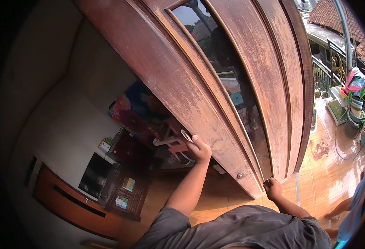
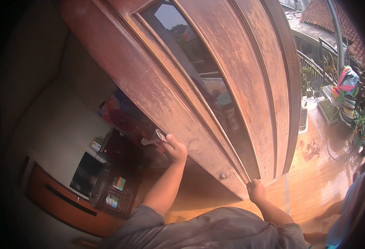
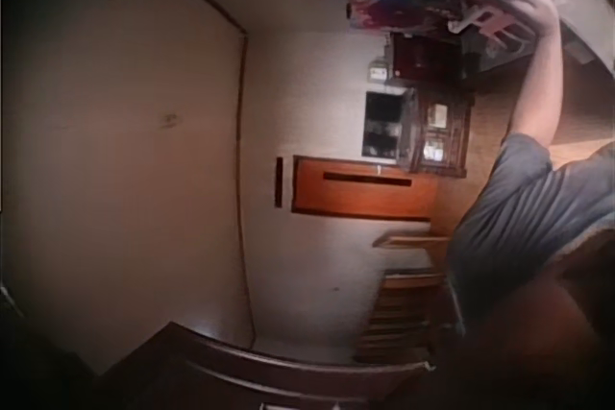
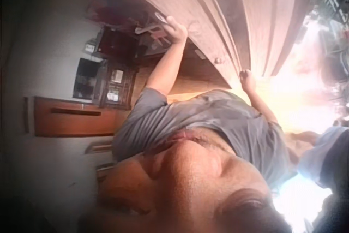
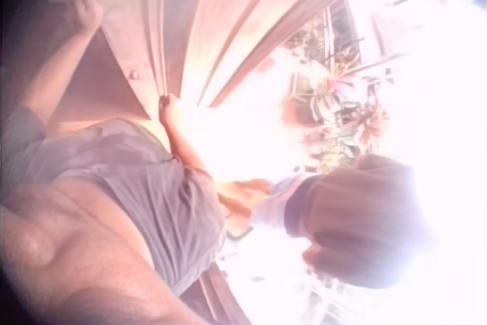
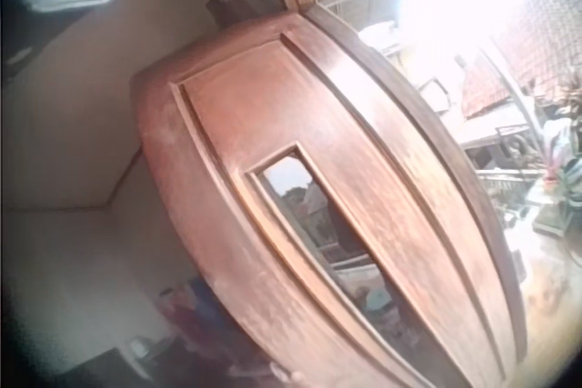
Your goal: The person sands a wooden door using a sanding block, moving it across the surface and edges to smooth the wood. The person occasionally pauses to adjust the sanding block and continues sanding different sections of the door.
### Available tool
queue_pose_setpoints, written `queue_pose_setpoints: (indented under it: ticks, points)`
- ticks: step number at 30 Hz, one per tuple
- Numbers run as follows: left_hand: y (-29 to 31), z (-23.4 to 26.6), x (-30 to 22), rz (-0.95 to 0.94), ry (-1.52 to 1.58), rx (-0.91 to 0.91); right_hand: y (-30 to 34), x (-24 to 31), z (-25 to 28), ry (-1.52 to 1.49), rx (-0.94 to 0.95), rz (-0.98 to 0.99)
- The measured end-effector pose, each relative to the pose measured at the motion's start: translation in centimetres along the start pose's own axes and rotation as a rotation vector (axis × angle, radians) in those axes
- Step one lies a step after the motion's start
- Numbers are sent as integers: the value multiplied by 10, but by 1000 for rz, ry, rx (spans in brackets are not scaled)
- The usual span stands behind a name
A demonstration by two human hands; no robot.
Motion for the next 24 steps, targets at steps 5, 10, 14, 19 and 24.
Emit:
queue_pose_setpoints:
  ticks: [5, 10, 14, 19, 24]
  points:
    - [-2, 12, -6, 73, 31, 124, 20, -37, -8, -11, -7, -54]
    - [-51, 40, -45, -254, 175, 27, 53, -91, -11, 39, 133, -212]
    - [-128, 56, -107, -613, -97, -27, 64, -116, -10, 118, 114, -276]
    - [-228, 43, -180, -992, -383, -25, 48, -126, -7, 162, 31, -277]
    - [-271, 2, -197, -913, -710, 76, 36, -127, 0, 77, -117, -314]
Point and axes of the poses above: each hand's wrist, its own y-axis away from the middle knuckle, its own z-axis out of the back of the hand, x = y × z, the point moved 3 cm from there along -y, towards the middle knuckle
